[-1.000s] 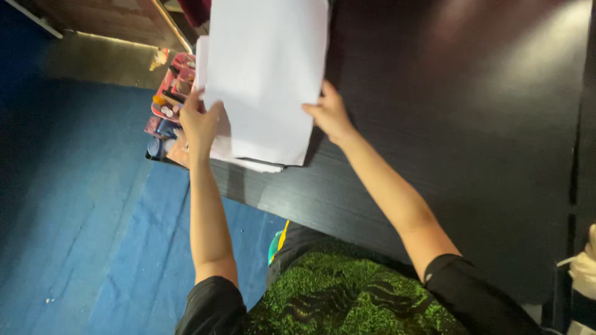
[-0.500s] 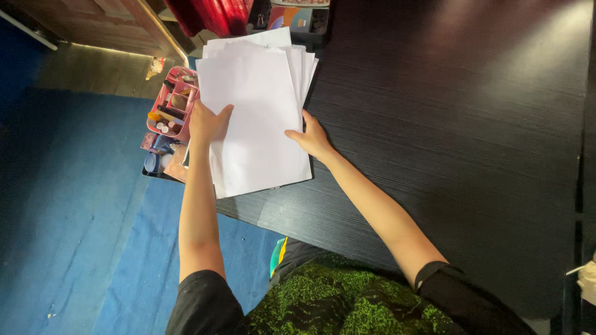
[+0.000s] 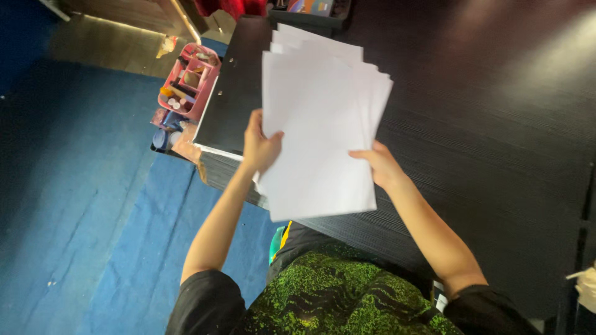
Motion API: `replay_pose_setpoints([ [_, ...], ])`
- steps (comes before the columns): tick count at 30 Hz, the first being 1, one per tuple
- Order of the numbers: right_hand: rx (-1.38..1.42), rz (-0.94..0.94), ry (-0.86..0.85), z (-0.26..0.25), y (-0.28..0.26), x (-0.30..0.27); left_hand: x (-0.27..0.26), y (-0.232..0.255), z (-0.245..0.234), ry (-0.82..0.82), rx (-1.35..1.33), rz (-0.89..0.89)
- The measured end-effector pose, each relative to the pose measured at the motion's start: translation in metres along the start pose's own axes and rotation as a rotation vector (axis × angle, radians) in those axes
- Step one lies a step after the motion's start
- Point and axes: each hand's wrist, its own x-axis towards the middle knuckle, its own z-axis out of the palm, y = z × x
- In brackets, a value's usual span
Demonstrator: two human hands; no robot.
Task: The person sorts through a stack of white papers and patterned notebooks on a dark table. They separate the items, place a black binder aside, and then stack the loose papers into a neat pile.
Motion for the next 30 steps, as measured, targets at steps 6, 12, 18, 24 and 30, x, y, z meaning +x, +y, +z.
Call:
replay_pose_setpoints([
  [6, -0.195, -0.474, 0.145, -0.069, -0.022, -0.101, -0.034, 0.042, 0.064, -0.189, -0.324, 0.033],
  [12, -0.062, -0.896, 0.266, -0.13, -0.052, -0.146, -0.029, 0.088, 0.106, -0.303, -0.382, 0.214],
  [18, -0.046, -1.008, 0.272, -0.166, -0.038, -0.141, -0.028, 0.109, 0.139, -0.329, -0.418, 0.155],
  [24, -0.167, -0.942, 0.358, -0.179, -0.04, -0.141, -0.023, 0.124, 0.136, -0.426, -0.416, 0.185],
  [30, -0.078, -1.111, 0.273, -0.152, -0.049, -0.159, -0.036, 0.097, 0.15, -0.422, -0.303, 0.225],
])
